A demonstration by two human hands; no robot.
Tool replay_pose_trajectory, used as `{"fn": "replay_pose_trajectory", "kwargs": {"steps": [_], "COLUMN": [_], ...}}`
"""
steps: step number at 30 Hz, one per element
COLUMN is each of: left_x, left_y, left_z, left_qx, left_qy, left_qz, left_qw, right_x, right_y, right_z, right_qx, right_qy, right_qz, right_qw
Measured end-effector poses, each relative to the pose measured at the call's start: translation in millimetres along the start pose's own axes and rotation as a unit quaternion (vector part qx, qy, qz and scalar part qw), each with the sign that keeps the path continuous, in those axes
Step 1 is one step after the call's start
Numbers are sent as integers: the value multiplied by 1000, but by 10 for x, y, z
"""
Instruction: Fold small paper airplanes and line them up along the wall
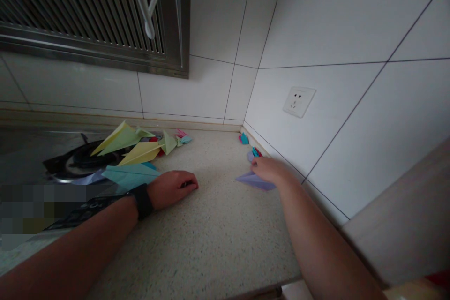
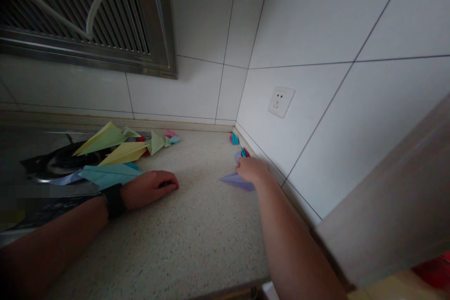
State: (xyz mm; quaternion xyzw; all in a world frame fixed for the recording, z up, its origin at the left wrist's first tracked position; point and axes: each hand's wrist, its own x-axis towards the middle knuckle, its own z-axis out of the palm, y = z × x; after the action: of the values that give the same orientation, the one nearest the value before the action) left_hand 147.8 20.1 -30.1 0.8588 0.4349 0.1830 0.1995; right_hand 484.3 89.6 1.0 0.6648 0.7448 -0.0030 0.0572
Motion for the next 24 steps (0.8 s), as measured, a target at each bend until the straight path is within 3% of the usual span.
{"fn": "replay_pose_trajectory", "kwargs": {"steps": [24], "left_x": [12], "left_y": [-13], "left_z": [7], "left_qx": [25], "left_qy": [-6], "left_qz": [4], "left_qw": [1000], "right_x": [142], "right_y": [14], "right_z": [45], "right_qx": [-14], "right_qy": [-22], "right_qz": [-13], "right_qw": [1000]}}
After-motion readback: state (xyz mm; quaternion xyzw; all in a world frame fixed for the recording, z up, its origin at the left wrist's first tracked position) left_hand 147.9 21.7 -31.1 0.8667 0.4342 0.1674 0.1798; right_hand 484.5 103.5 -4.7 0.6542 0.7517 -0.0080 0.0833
